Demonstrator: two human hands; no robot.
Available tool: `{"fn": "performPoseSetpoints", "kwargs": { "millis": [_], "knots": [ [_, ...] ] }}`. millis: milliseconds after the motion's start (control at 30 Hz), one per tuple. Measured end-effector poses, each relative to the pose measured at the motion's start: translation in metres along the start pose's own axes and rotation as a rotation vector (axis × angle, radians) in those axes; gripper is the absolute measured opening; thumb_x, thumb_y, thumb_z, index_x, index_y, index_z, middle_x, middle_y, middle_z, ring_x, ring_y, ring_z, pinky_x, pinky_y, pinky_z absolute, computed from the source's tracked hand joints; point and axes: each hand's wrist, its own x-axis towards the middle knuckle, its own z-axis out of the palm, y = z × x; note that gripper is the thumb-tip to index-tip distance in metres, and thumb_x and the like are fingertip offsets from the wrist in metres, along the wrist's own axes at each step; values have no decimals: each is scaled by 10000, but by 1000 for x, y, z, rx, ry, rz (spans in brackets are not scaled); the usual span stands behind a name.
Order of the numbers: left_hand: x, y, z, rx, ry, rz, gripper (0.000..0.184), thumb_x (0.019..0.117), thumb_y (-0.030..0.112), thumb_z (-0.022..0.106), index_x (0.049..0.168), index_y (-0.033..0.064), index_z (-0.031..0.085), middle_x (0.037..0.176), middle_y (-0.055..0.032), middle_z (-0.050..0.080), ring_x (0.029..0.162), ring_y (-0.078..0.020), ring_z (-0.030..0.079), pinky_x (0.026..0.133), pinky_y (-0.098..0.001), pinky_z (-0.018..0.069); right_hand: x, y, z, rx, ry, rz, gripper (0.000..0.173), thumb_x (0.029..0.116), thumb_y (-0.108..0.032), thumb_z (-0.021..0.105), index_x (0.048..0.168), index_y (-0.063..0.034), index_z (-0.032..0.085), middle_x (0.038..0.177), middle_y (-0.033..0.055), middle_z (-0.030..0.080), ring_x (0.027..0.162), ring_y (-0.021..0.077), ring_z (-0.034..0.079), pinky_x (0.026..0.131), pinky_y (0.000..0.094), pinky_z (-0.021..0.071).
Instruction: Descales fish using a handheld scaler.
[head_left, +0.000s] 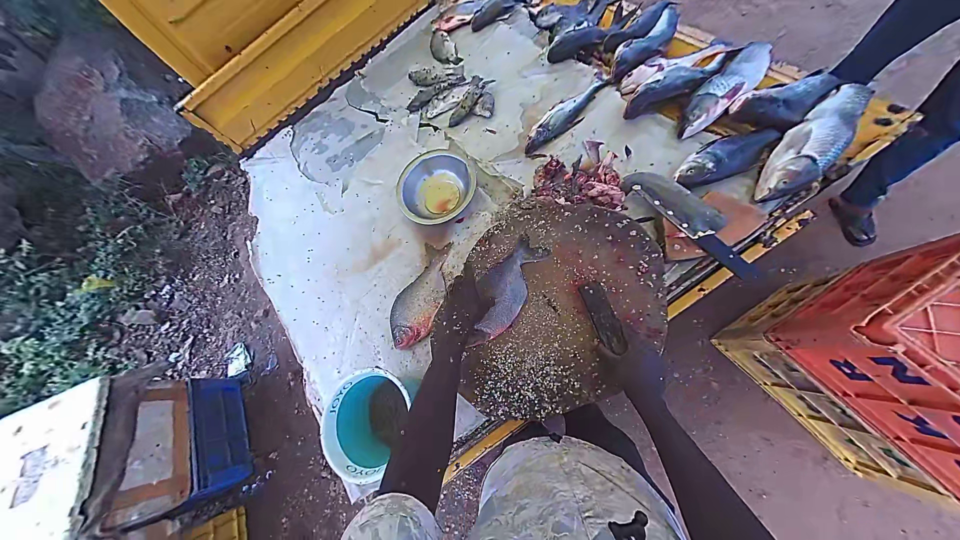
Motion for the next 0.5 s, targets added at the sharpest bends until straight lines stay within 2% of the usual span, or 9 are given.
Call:
{"fn": "performPoseSetpoints", "kwargs": {
  "millis": [67,100,133,167,233,300,367,433,500],
  "knots": [
    [-36,24,-11,27,-15,1,1068,803,437,825,1649,227,207,1330,-207,636,1194,-408,625,976,-635,494,6,-3,-5,-36,4,2,776,931,-549,674,1588,-230,413,1228,219,703,1123,441,674,939,673,496],
    [-54,28,-5,10,-84,-26,1026,837,450,800,1649,215,218,1401,-199,609,1274,-394,592,1051,-618,457,3,1,-5,-57,-8,6,763,932,-565,663,1577,-232,429,1214,215,710,1112,437,680,928,668,501],
    [-68,28,0,-54,-153,-64,922,867,416,791,1614,165,313,1443,-211,573,1332,-395,547,1107,-602,418,-2,2,-5,-45,-26,7,751,931,-567,665,1567,-234,445,1224,209,708,1127,431,677,940,666,498],
    [-68,29,2,-115,-156,-89,788,873,380,793,1528,104,453,1423,-219,582,1333,-391,541,1121,-586,404,-2,-3,-10,10,-33,-13,740,935,-551,674,1565,-235,449,1240,205,702,1145,422,669,963,660,492],
    [-55,30,5,-145,-153,-111,705,844,372,805,1442,100,549,1374,-204,612,1297,-373,562,1095,-576,428,-4,-20,-23,115,-20,-105,773,929,-533,705,1594,-270,411,1210,209,710,1110,411,681,969,652,497],
    [-54,25,8,-153,-165,-102,717,817,329,839,1457,171,556,1355,-186,634,1265,-379,585,1061,-603,450,-14,-41,-31,128,-33,-253,820,905,-539,733,1610,-319,375,1127,214,727,1012,418,697,897,669,507],
    [-50,27,7,-144,-158,-73,732,812,306,843,1474,217,544,1360,-166,637,1261,-377,591,1054,-606,456,6,-69,-36,165,-74,-354,826,888,-563,756,1598,-361,387,1120,191,729,977,404,700,848,681,522],
    [-53,30,7,-152,-153,-57,727,826,301,843,1482,238,537,1388,-150,627,1285,-378,577,1067,-609,446,28,-90,-31,227,-111,-338,784,890,-560,758,1569,-317,451,1113,209,721,937,414,698,793,680,530],
    [-61,29,11,-160,-164,-66,730,835,296,837,1495,251,526,1407,-156,612,1300,-386,562,1075,-611,433,14,-102,-23,250,-175,-335,724,914,-534,744,1542,-281,486,1046,206,716,852,384,692,737,638,541]
  ]
}}
